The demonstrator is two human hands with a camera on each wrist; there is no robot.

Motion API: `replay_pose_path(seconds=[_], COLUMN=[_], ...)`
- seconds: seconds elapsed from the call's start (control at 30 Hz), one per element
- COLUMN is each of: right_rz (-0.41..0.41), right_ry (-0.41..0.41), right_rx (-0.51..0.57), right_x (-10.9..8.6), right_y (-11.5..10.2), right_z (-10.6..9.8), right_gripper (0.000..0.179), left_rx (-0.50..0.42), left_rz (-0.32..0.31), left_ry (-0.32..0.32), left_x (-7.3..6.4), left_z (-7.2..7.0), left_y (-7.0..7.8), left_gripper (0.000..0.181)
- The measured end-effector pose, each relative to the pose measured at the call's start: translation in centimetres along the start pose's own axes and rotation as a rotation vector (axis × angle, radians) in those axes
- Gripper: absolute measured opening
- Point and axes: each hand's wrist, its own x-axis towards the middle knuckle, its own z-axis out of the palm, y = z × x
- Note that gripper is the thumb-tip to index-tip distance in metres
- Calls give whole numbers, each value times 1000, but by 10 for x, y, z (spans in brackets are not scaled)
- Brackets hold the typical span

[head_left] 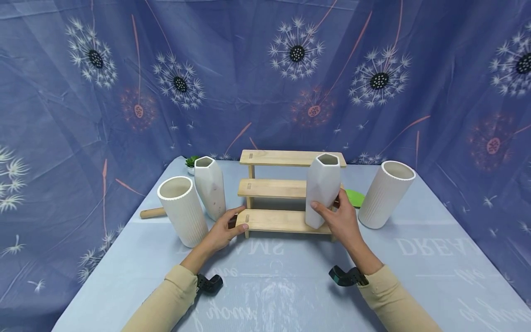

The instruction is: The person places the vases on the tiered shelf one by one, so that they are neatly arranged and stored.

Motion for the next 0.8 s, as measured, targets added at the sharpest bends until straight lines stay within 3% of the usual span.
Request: replay_pose_path(seconds=[0.53,0.8], right_rz=[-53,-107], right_ry=[51,44], right_rx=[7,21], right_x=[-4,-7], right_y=[4,9], right_z=[-7,-14], right_gripper=[87,85], left_rx=[13,10], left_rz=[40,9], left_ry=[-4,10], left_x=[1,3], left_z=[-1,1], left_y=[-4,-6], left_gripper=[64,64])
